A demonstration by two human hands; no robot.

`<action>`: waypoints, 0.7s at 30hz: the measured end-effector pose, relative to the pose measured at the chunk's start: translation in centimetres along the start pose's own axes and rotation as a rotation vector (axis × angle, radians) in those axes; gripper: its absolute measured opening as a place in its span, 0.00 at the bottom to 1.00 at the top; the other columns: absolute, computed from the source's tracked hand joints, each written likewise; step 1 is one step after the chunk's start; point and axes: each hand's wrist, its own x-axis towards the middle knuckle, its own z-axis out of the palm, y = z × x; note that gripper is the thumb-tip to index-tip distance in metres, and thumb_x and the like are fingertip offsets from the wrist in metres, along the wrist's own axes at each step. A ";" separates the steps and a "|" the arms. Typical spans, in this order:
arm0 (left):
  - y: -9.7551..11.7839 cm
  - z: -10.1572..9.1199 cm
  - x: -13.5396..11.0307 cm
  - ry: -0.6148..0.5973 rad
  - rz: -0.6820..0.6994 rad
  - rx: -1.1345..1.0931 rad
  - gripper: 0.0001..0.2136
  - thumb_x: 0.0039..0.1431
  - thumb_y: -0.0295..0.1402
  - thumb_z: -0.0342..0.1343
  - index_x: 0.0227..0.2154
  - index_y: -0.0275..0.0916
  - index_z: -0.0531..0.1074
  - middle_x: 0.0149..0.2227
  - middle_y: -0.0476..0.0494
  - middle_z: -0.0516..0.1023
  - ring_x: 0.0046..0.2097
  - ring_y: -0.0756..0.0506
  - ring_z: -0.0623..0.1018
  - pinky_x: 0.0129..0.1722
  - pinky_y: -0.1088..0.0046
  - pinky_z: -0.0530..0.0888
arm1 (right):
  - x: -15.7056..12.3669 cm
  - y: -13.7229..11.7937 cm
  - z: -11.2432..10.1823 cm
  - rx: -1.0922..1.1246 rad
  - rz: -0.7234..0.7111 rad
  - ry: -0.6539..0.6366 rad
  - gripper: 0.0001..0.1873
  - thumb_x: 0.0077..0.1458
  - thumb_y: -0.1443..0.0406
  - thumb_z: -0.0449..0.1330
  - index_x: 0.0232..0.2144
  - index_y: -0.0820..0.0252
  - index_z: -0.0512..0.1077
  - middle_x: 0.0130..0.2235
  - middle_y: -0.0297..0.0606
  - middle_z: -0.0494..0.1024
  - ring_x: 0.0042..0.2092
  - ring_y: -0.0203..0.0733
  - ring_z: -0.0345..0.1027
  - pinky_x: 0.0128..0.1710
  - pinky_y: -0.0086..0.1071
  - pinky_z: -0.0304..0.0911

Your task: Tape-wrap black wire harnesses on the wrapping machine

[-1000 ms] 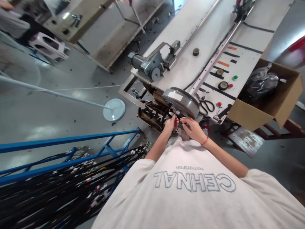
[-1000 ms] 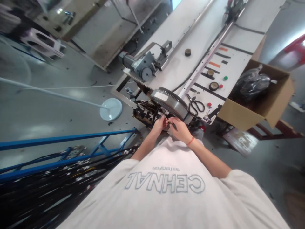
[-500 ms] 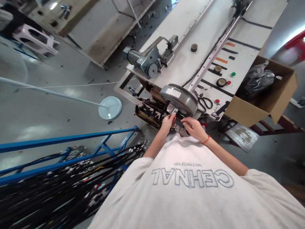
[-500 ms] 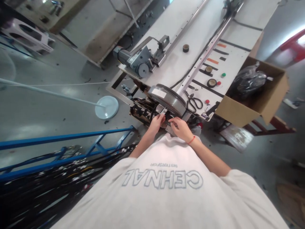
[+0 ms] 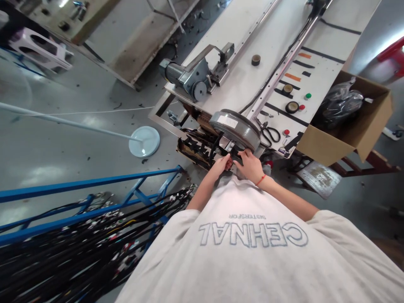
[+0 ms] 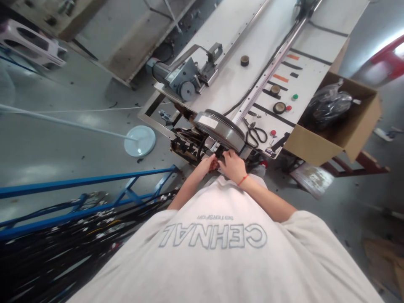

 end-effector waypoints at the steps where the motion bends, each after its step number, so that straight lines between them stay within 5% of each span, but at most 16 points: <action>1: -0.2 0.0 -0.4 -0.040 -0.017 0.017 0.24 0.52 0.55 0.61 0.23 0.35 0.70 0.20 0.49 0.69 0.22 0.52 0.67 0.23 0.76 0.65 | 0.0 -0.2 0.1 -0.060 0.038 -0.044 0.18 0.64 0.58 0.52 0.50 0.64 0.71 0.53 0.53 0.73 0.46 0.51 0.74 0.41 0.37 0.69; 8: 0.0 -0.4 -2.0 -0.104 0.029 0.151 0.21 0.50 0.51 0.62 0.25 0.35 0.71 0.23 0.49 0.72 0.25 0.52 0.68 0.28 0.76 0.68 | 1.0 -1.2 0.5 -0.171 0.107 -0.175 0.26 0.66 0.54 0.50 0.61 0.61 0.60 0.42 0.50 0.81 0.42 0.53 0.77 0.40 0.37 0.68; 11: 0.7 -0.7 -2.3 -0.098 0.041 0.187 0.17 0.53 0.47 0.61 0.26 0.35 0.72 0.24 0.48 0.73 0.26 0.51 0.70 0.30 0.75 0.69 | 1.7 -0.7 0.5 -0.196 0.106 -0.179 0.24 0.68 0.55 0.48 0.58 0.63 0.62 0.39 0.51 0.81 0.41 0.54 0.78 0.39 0.38 0.68; 16: 1.3 -1.0 -2.9 -0.004 0.030 0.199 0.12 0.57 0.41 0.59 0.32 0.36 0.72 0.29 0.47 0.77 0.28 0.52 0.72 0.29 0.77 0.68 | -0.1 2.7 1.0 -0.193 0.242 -0.271 0.20 0.66 0.58 0.51 0.53 0.65 0.67 0.41 0.53 0.81 0.42 0.55 0.78 0.37 0.37 0.68; 21: 1.7 -0.7 -3.4 0.101 0.048 0.293 0.10 0.57 0.37 0.60 0.38 0.36 0.73 0.34 0.44 0.80 0.29 0.48 0.76 0.31 0.73 0.71 | 0.0 3.3 1.3 -0.016 0.173 -0.243 0.32 0.63 0.52 0.56 0.61 0.64 0.60 0.40 0.47 0.82 0.43 0.52 0.77 0.39 0.35 0.67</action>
